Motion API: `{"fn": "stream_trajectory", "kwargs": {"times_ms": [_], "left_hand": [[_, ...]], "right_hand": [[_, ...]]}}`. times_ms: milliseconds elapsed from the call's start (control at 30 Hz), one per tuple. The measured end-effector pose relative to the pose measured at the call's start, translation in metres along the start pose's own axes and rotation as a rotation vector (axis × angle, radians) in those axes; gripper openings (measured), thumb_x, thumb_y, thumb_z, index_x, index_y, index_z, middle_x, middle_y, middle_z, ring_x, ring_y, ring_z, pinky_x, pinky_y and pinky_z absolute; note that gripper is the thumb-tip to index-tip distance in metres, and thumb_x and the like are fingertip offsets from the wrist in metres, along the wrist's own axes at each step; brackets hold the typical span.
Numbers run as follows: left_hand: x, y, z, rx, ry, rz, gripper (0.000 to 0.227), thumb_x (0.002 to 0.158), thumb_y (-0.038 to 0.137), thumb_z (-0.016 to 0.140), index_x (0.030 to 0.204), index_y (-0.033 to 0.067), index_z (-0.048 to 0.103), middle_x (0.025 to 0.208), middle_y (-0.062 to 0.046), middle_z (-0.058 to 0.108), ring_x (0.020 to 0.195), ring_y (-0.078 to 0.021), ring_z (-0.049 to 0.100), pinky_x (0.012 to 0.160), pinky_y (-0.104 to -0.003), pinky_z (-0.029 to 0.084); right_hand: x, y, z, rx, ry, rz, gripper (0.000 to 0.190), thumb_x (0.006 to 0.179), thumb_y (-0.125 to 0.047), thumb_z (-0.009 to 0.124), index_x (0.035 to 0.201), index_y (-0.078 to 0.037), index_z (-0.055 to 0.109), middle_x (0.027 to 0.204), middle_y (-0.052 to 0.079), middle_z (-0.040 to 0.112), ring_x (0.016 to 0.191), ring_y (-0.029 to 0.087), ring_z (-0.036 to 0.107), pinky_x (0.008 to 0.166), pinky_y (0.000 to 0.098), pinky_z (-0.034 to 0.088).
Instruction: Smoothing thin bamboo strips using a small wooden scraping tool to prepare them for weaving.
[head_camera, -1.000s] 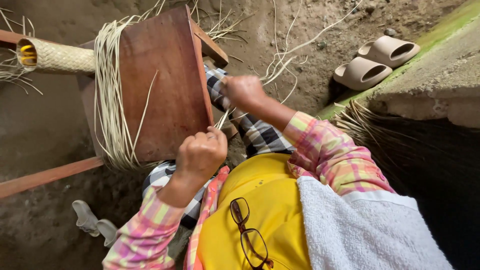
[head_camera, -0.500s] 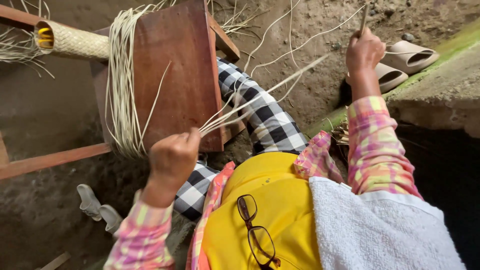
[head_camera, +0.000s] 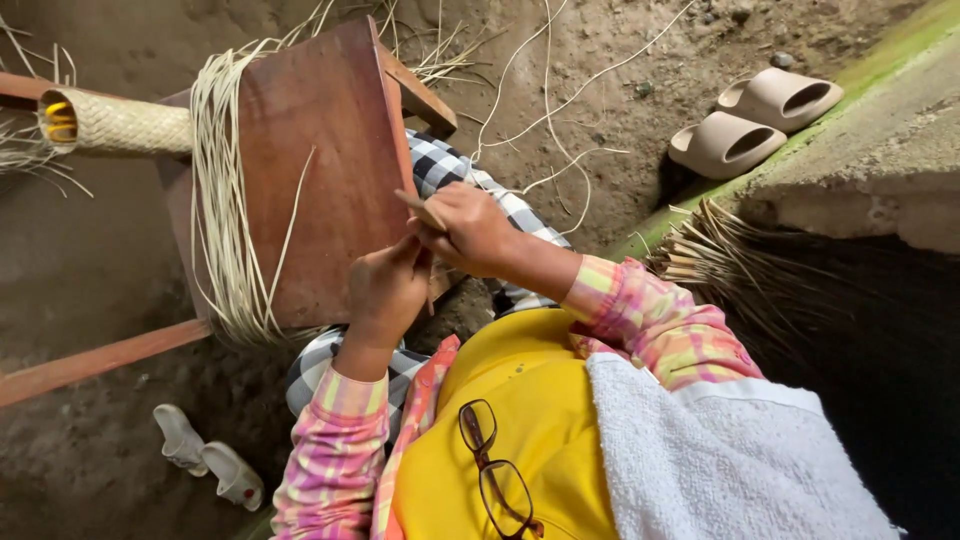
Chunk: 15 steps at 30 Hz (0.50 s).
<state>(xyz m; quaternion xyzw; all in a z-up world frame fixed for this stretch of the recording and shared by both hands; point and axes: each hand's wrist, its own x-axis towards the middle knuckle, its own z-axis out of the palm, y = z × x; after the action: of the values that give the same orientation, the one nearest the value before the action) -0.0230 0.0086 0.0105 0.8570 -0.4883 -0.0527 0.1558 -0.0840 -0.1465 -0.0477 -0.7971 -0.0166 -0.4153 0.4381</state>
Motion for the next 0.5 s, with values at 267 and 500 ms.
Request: {"fn": "stream_trajectory", "kwargs": {"times_ms": [267,500], "left_hand": [[-0.021,0.004,0.006,-0.27,0.003,-0.005,0.037,0.1,0.03,0.065,0.068,0.0182,0.05,0.046,-0.006,0.05,0.05,-0.0296,0.062,0.046,-0.036,0.046],[-0.051,0.018,-0.035,-0.317,-0.071,0.035,0.041,0.097,0.033,0.068,0.063,0.0201,0.048,0.045,-0.007,0.048,0.047,-0.0269,0.062,0.045,-0.033,0.047]], "right_hand": [[0.006,0.017,-0.007,-0.338,0.03,-0.05,0.026,0.094,-0.024,0.061,0.07,-0.019,0.051,0.058,0.002,0.049,0.052,0.027,0.057,0.051,0.0408,0.046],[-0.054,0.184,-0.007,-0.853,0.107,0.018,0.027,0.088,-0.033,0.065,0.068,-0.023,0.049,0.052,0.002,0.047,0.045,0.027,0.054,0.047,0.0398,0.046]]}}
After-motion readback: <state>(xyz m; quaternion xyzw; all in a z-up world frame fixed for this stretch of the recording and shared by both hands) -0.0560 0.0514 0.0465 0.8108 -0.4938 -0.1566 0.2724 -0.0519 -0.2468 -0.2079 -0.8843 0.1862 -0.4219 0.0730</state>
